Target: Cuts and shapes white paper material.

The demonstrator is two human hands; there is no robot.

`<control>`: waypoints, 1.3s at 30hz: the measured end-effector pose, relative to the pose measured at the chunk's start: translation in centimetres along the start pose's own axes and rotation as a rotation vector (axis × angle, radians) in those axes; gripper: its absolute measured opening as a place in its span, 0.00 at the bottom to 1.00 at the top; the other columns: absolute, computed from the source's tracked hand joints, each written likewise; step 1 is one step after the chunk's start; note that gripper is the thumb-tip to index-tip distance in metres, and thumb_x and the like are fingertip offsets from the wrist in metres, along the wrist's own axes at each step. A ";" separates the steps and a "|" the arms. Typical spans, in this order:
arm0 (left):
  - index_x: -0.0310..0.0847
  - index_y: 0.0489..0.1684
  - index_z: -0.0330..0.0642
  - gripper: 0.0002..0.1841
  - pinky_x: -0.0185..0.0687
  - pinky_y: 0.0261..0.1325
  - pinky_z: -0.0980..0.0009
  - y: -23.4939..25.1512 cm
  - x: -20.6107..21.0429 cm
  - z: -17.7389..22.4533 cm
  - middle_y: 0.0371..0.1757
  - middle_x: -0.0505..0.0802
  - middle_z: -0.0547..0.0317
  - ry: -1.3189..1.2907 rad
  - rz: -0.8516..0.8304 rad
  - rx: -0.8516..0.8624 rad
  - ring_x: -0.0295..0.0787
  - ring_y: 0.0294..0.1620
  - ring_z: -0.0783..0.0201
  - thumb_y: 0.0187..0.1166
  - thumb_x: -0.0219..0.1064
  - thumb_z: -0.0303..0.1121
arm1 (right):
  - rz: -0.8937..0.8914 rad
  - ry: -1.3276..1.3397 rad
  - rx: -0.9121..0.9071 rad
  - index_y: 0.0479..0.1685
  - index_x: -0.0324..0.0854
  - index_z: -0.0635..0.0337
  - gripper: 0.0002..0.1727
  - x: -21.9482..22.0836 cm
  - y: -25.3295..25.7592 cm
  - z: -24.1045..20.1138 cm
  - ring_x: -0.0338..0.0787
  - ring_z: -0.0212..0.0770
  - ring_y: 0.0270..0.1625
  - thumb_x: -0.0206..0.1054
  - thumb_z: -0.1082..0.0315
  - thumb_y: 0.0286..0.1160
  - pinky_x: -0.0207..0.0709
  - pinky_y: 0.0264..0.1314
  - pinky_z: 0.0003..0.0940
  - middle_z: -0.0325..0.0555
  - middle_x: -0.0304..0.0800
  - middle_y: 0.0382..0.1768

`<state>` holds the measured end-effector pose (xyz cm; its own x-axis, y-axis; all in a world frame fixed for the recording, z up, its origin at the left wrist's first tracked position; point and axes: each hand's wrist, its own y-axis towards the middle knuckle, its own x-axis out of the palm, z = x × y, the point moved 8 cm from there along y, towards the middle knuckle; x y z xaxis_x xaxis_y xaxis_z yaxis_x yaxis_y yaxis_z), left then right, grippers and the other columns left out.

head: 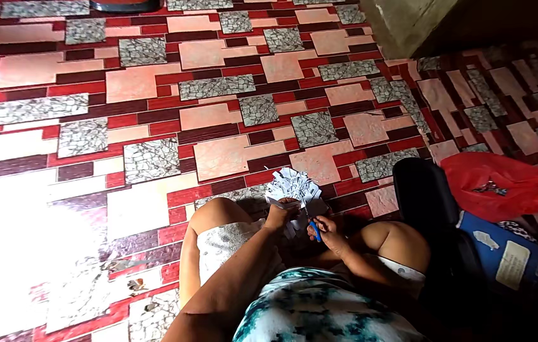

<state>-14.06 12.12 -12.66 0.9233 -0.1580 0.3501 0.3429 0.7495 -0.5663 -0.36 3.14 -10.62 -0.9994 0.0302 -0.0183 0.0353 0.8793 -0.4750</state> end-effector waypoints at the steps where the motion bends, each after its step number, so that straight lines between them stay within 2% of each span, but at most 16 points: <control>1: 0.79 0.50 0.29 0.07 0.88 0.35 0.72 0.0 0.0 0.0 0.34 0.91 0.55 0.006 -0.005 -0.003 0.90 0.29 0.67 0.79 0.67 0.18 | 0.001 -0.005 -0.008 0.60 0.77 0.72 0.18 0.0 0.1 0.1 0.88 0.29 0.34 0.69 0.70 0.77 0.84 0.38 0.25 0.41 0.87 0.36; 6: 0.79 0.53 0.30 0.08 0.88 0.33 0.72 0.0 0.2 -0.2 0.35 0.92 0.53 0.030 -0.039 -0.038 0.90 0.29 0.66 0.81 0.66 0.20 | 0.037 -0.026 -0.017 0.55 0.78 0.70 0.14 -0.1 0.2 -0.1 0.87 0.28 0.31 0.69 0.70 0.77 0.84 0.37 0.24 0.39 0.86 0.32; 9: 0.79 0.54 0.30 0.08 0.86 0.29 0.73 0.1 0.1 -0.7 0.33 0.92 0.53 0.052 -0.036 -0.085 0.90 0.26 0.66 0.84 0.65 0.24 | 0.060 -0.017 -0.038 0.56 0.79 0.71 0.14 -0.3 0.2 -0.3 0.87 0.28 0.32 0.69 0.71 0.77 0.85 0.38 0.24 0.40 0.86 0.33; 12: 0.81 0.49 0.30 0.07 0.80 0.24 0.77 0.1 0.0 -0.8 0.27 0.91 0.57 0.120 -0.049 -0.106 0.85 0.21 0.70 0.85 0.65 0.27 | 0.047 -0.004 -0.037 0.58 0.78 0.72 0.16 -0.3 0.1 -0.3 0.88 0.29 0.34 0.69 0.72 0.76 0.85 0.39 0.25 0.41 0.88 0.36; 15: 0.81 0.46 0.30 0.06 0.79 0.22 0.78 0.0 -0.2 -0.6 0.25 0.89 0.58 0.124 -0.029 -0.090 0.83 0.18 0.71 0.84 0.66 0.26 | 0.025 0.022 0.006 0.59 0.78 0.70 0.16 -0.4 0.0 -0.1 0.89 0.28 0.33 0.69 0.71 0.76 0.83 0.36 0.23 0.39 0.89 0.34; 25: 0.81 0.46 0.31 0.05 0.80 0.24 0.78 0.1 -0.2 -0.5 0.25 0.90 0.59 0.170 -0.034 -0.058 0.84 0.19 0.72 0.82 0.67 0.25 | 0.039 -0.027 0.027 0.57 0.79 0.70 0.15 -0.5 0.1 -0.2 0.87 0.27 0.31 0.69 0.70 0.77 0.82 0.35 0.23 0.39 0.88 0.34; 32: 0.81 0.45 0.30 0.04 0.80 0.24 0.77 0.1 -0.2 -0.5 0.25 0.90 0.58 0.126 -0.021 -0.076 0.84 0.19 0.71 0.82 0.67 0.24 | 0.073 -0.045 -0.047 0.53 0.80 0.70 0.14 -0.7 0.3 -0.1 0.85 0.26 0.28 0.71 0.70 0.75 0.82 0.33 0.22 0.38 0.86 0.30; 39: 0.81 0.45 0.31 0.04 0.80 0.24 0.77 0.2 -0.4 -0.6 0.25 0.90 0.58 0.084 -0.015 -0.079 0.84 0.19 0.71 0.82 0.67 0.23 | 0.114 -0.022 -0.005 0.56 0.81 0.72 0.14 -1.1 0.0 -0.5 0.86 0.26 0.25 0.71 0.75 0.75 0.82 0.30 0.21 0.40 0.90 0.30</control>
<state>-14.23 11.91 -13.31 0.9282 -0.2245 0.2967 0.3661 0.6940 -0.6199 0.78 3.35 -10.21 -0.9886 0.1195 -0.0913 0.1485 0.8731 -0.4644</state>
